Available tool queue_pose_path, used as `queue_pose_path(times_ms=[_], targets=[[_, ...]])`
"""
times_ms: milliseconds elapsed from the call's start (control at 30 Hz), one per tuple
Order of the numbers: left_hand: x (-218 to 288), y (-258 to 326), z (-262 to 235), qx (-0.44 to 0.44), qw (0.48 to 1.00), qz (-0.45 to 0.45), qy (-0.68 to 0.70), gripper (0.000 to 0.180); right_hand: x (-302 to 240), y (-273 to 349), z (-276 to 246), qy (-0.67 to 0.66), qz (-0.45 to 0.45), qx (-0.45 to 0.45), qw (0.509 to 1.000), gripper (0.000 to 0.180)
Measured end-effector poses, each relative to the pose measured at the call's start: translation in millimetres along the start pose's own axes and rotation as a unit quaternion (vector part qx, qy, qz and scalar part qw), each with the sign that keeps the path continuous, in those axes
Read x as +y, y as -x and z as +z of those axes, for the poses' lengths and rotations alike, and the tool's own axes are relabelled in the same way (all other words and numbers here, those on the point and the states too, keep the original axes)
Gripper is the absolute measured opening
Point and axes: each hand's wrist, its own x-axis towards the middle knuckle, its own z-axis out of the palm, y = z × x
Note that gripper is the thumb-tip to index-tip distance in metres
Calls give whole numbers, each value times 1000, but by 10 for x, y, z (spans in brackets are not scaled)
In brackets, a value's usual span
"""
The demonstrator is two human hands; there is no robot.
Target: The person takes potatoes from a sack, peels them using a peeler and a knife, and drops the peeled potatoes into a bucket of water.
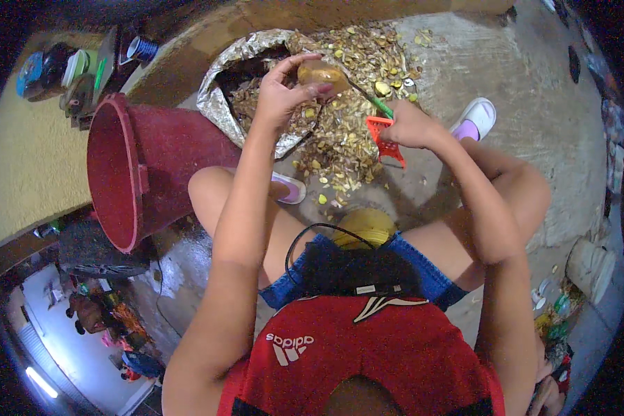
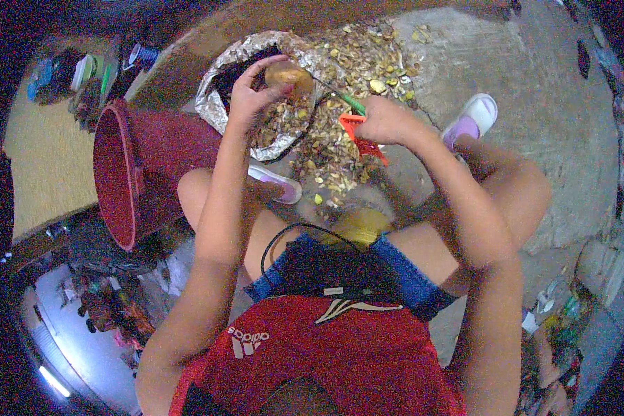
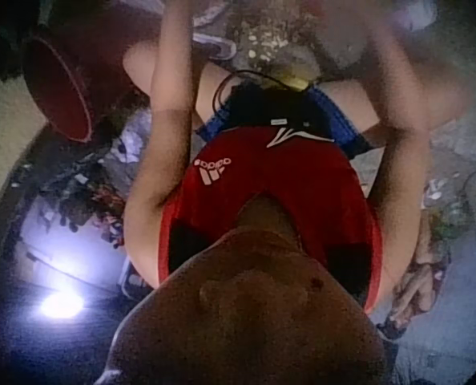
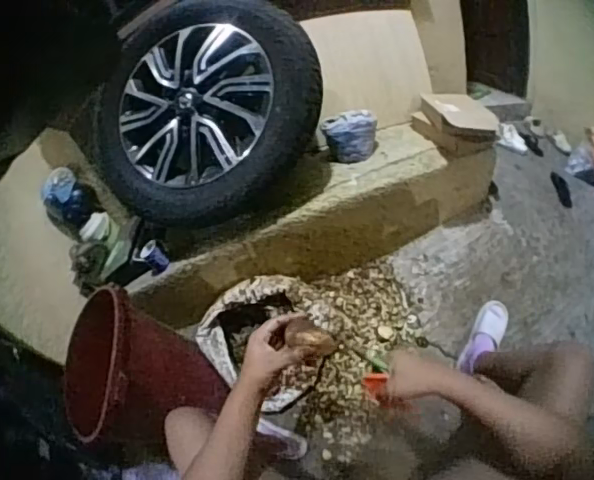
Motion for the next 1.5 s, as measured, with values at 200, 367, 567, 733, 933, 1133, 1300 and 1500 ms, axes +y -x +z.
queue_pose_path(times_ms=[200,367,567,733,933,1133,1300,1500], targets=[[-20,24,60,14,940,-59,336,46,-155,-4,-28,-18,-49,21,998,15],[-145,-93,-16,72,831,-167,526,35,-245,28,-26,-5,-24,60,998,15],[-144,-84,240,201,834,-272,435,42,-424,24,88,59,-72,148,985,20],[-174,-64,430,229,838,-262,420,37,-542,21,133,122,-82,139,979,23],[-370,-76,420,241,852,-200,420,39,-564,-15,200,128,-82,161,975,17],[-378,-131,452,269,852,-152,423,28,-563,-49,196,136,-87,197,967,13],[-476,-164,498,276,874,-94,388,22,-543,-110,210,140,-67,209,966,12],[-567,-217,457,321,897,11,303,15,-517,-227,229,142,-64,202,967,12]])
